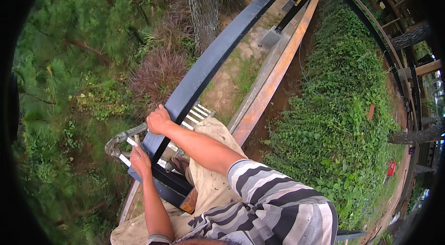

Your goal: The person secures a metal beam to a wooden structure by hand, using a small metal rod to apply pressure and then twisting a wire around the junction to fasten it.

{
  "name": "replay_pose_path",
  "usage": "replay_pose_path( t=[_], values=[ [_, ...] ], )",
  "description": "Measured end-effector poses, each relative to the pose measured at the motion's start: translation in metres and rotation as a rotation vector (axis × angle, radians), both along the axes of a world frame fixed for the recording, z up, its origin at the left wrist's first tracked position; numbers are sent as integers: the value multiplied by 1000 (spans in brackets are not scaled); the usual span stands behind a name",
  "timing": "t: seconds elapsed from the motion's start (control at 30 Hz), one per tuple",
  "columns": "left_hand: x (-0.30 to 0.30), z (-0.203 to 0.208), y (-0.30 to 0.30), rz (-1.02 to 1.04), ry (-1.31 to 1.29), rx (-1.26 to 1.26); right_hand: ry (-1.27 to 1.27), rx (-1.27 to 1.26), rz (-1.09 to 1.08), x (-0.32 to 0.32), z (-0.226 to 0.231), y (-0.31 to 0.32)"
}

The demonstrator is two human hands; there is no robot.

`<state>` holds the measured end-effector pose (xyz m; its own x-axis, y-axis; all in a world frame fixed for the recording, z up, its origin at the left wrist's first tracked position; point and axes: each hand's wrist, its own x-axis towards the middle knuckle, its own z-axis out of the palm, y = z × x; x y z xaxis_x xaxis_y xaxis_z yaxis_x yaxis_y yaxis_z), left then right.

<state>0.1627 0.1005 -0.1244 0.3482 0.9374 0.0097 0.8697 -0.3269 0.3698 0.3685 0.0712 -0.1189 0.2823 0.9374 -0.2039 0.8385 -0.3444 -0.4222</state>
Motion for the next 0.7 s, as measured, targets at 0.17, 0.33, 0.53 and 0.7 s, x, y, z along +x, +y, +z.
replay_pose_path(
  t=[0.17,0.33,0.53,0.7],
  values=[
    [-2,1,0,-12,0,13,0,-91,41,1,10,1],
    [1,2,-2,3,19,16,-9,-123,48,3,14,0],
    [1,2,-1,-1,27,10,-19,-85,25,2,13,-1],
    [0,3,-1,-10,20,15,-21,-90,42,3,13,-1]
  ],
)
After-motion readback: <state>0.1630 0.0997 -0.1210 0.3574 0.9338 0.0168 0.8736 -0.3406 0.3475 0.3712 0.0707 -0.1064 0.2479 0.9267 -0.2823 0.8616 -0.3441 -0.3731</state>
